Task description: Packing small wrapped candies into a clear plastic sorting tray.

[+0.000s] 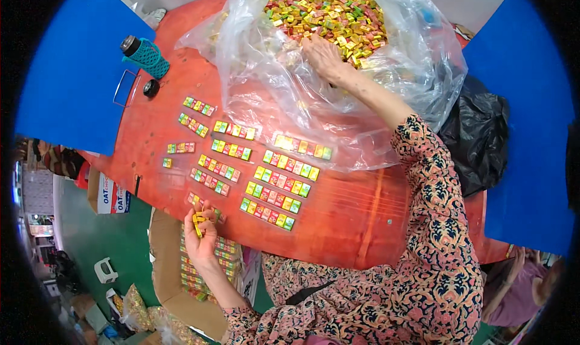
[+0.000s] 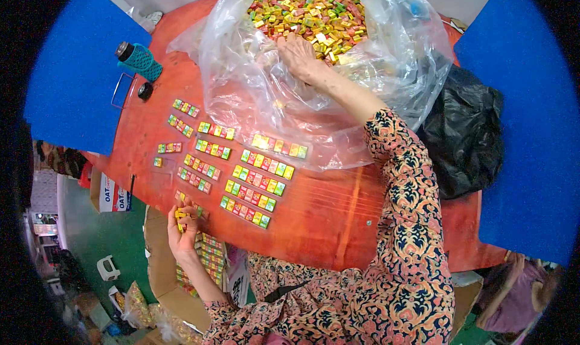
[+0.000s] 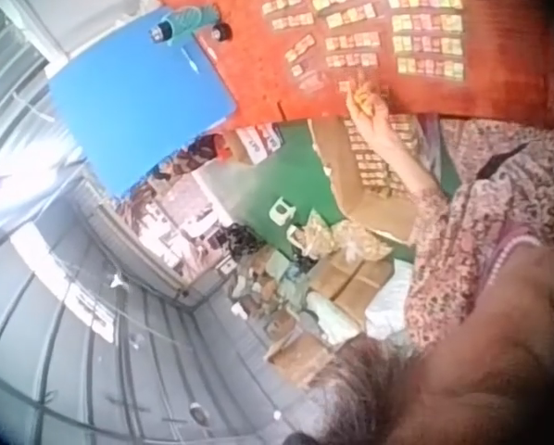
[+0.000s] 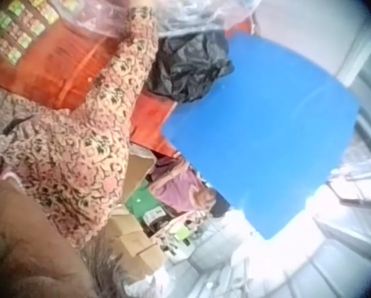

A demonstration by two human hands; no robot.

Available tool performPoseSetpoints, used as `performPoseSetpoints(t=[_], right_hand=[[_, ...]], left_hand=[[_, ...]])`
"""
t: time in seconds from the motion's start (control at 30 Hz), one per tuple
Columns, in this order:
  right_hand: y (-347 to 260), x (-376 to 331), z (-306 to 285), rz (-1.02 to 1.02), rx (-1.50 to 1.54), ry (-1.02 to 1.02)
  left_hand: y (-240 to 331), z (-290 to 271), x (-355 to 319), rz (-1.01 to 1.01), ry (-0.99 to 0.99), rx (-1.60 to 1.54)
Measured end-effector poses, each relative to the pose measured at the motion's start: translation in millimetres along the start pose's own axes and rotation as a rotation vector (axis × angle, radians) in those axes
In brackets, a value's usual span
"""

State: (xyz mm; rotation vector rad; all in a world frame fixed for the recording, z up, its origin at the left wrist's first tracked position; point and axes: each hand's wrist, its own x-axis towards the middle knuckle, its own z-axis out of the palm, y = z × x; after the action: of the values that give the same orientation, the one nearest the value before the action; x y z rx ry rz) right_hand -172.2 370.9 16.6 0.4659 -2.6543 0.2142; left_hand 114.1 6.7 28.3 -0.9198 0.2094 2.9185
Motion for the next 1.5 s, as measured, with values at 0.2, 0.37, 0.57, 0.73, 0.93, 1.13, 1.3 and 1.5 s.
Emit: performPoseSetpoints(t=[0.2, 0.37, 0.57, 0.73, 0.93, 1.13, 1.3, 1.5], right_hand=[[1, 3, 0, -0.117, 0.106, -0.004], [20, 1, 24, -0.178, 0.176, -0.018], [40, 21, -4, 0.158, 0.634, -0.228], [114, 13, -40, 0.527, 0.879, -0.208], [104, 7, -31, 0.101, 0.071, -0.164], [111, 8, -32, 0.070, -0.266, -0.255], [113, -5, -26, -0.040, -0.084, -0.029], [123, -6, -2, 0.001, -0.162, -0.046]], left_hand=[[13, -28, -20, 0.052, 0.034, -0.010], [4, -31, -17, 0.024, 0.055, -0.040], [3, -25, -17, 0.032, 0.065, -0.023], [-7, -13, -5, 0.033, 0.061, -0.051], [-12, -10, 14, -0.076, 0.018, -0.077], [-11, 3, 9, -0.006, 0.027, 0.007], [-22, 51, 33, -0.036, -0.104, 0.371], [-124, 177, 116, 0.031, -0.311, 1.175]])
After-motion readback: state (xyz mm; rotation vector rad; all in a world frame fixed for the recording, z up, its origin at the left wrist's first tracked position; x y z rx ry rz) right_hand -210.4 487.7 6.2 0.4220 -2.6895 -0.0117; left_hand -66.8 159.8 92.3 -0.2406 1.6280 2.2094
